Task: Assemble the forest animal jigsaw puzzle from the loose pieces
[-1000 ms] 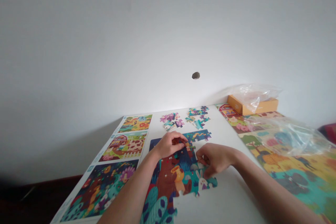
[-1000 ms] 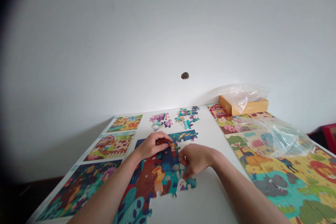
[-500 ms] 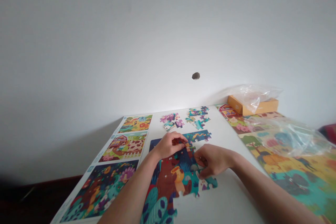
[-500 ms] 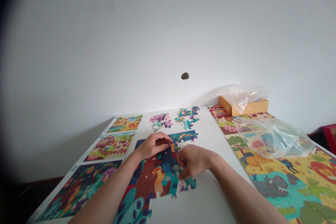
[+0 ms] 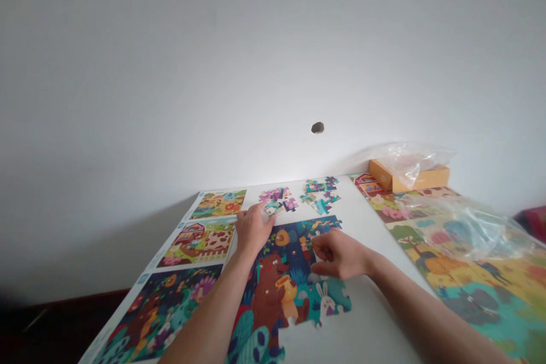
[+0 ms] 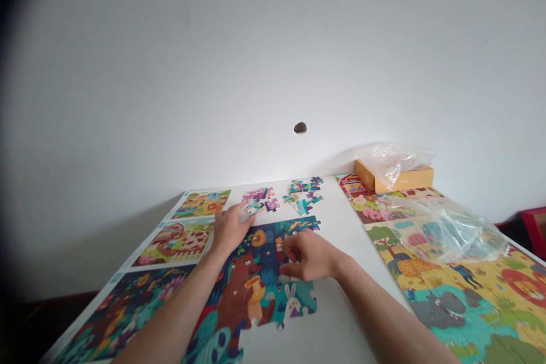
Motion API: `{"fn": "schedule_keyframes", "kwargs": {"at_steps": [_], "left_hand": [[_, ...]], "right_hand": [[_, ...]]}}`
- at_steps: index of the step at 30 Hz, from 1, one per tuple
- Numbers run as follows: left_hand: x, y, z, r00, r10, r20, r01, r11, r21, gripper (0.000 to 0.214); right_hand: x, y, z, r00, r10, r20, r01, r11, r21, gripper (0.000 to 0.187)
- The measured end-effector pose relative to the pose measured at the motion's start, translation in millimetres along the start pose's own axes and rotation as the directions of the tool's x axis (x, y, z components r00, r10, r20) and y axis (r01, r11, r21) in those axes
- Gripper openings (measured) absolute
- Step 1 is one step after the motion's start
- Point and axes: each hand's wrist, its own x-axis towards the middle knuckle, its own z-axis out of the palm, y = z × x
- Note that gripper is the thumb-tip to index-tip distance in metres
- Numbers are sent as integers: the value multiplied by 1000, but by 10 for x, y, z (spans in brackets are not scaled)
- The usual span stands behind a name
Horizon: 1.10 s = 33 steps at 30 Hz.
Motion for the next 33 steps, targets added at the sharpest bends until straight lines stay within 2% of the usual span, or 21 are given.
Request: {"fn": "schedule_keyframes", "kwargs": {"at_steps": [3, 10, 14, 16, 19, 21, 22, 24, 26, 29, 33], "left_hand": [[-13, -17, 28, 998, -12, 67, 8, 998, 61, 44], [-16, -2, 24, 998, -8, 63, 7, 1000, 17, 35], [-2, 37, -9, 1000, 3, 31, -2, 1000, -26, 37], [-8, 85, -47, 997, 66, -26, -68, 994, -86, 36], [-47, 191, -125, 962, 263, -67, -272, 930, -248, 36], [-88, 266, -175, 916, 401, -4, -370, 842, -393, 39], [-109, 298, -196, 891, 451, 47, -381, 801, -462, 39], [-145, 344, -224, 853, 500, 147, -349, 758, -552, 43], [-166, 362, -237, 826, 523, 210, -317, 740, -593, 46], [-168, 344, -229, 813, 534, 234, -302, 729, -614, 49], [-150, 293, -181, 839, 507, 198, -300, 735, -608, 37]], "right_hand": [[35, 47, 36, 998, 12, -67, -9, 999, 42, 29], [74, 106, 54, 978, 29, -205, -16, 998, 63, 32], [93, 147, 65, 945, 83, -318, -64, 995, 72, 32], [106, 174, 64, 909, 141, -393, -116, 989, 86, 33], [130, 220, 50, 849, 226, -478, -154, 971, 185, 29], [150, 254, 43, 834, 254, -489, -112, 947, 301, 35], [162, 271, 45, 838, 258, -481, -82, 930, 357, 42], [187, 303, 60, 853, 257, -454, -37, 898, 439, 55], [212, 329, 87, 871, 244, -427, -15, 881, 474, 54], [237, 359, 121, 880, 245, -407, -9, 865, 501, 37], [239, 381, 118, 865, 274, -421, 6, 832, 554, 30]]}}
